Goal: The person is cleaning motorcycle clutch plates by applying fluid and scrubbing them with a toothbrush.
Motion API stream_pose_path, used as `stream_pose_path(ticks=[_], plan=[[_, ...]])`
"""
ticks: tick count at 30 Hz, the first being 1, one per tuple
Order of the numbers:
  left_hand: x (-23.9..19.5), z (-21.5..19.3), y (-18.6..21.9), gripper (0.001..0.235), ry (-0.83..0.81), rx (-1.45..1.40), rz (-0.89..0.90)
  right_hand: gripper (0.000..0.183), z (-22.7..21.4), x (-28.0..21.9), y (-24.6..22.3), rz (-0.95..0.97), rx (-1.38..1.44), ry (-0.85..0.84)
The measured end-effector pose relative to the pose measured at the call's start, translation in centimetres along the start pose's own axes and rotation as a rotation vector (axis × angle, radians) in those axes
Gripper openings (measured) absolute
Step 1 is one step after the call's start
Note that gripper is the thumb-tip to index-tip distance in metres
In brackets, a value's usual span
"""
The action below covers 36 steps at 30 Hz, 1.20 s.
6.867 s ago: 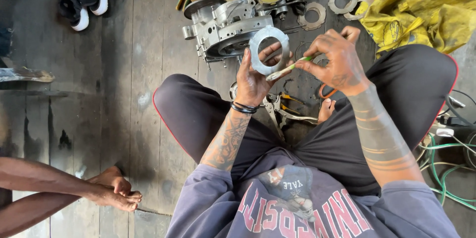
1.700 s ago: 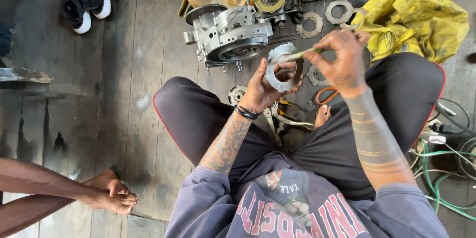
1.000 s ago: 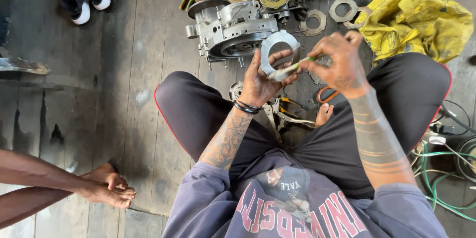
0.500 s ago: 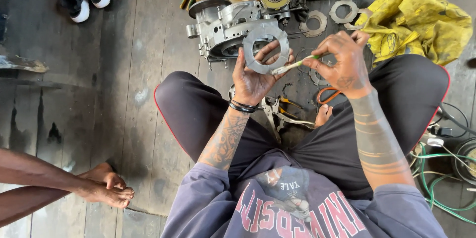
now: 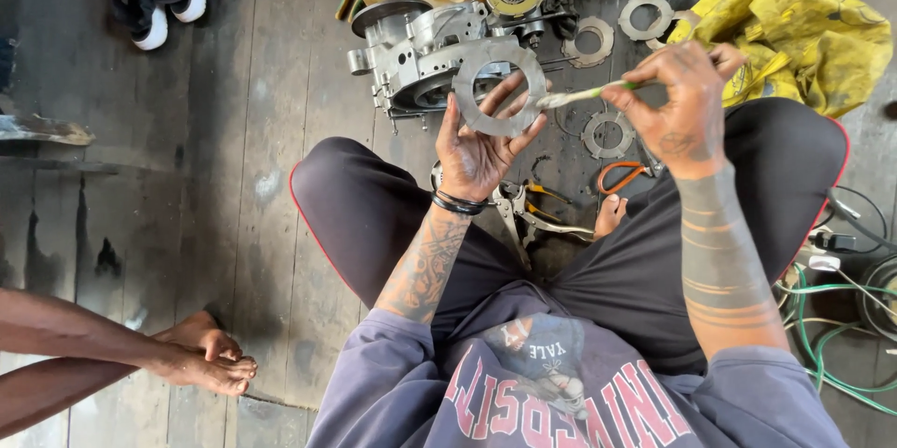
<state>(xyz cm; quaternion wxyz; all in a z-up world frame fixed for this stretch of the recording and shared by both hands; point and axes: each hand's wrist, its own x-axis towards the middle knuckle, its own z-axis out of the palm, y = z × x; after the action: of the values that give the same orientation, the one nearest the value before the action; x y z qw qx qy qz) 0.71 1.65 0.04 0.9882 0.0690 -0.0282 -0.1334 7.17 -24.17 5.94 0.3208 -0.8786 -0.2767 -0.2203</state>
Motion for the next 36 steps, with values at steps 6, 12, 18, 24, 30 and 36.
stream_pose_path(ticks=[6,12,18,24,30,36], plan=[[-0.1,-0.4,0.0,0.086,-0.077,0.003,-0.024,0.038,-0.4,-0.1,0.4,0.024,0.002,0.003],[-0.2,-0.4,-0.2,0.086,-0.016,0.006,-0.044,0.032,-0.5,0.2,-0.8,-0.014,0.058,-0.066],[-0.1,-0.9,-0.5,0.086,-0.037,-0.017,-0.077,0.032,-0.8,0.1,-0.4,0.028,0.052,0.000],[-0.4,0.4,-0.9,0.085,-0.100,0.153,-0.093,0.032,-0.9,0.2,-0.3,0.047,0.033,0.054],[-0.2,0.5,-1.6,0.091,-0.084,0.139,-0.073,0.031,-1.9,1.1,-2.2,0.087,0.290,0.024],[-0.2,-0.6,-1.5,0.094,-0.114,0.136,-0.099,0.032,-1.6,0.9,-2.1,0.119,0.296,0.014]])
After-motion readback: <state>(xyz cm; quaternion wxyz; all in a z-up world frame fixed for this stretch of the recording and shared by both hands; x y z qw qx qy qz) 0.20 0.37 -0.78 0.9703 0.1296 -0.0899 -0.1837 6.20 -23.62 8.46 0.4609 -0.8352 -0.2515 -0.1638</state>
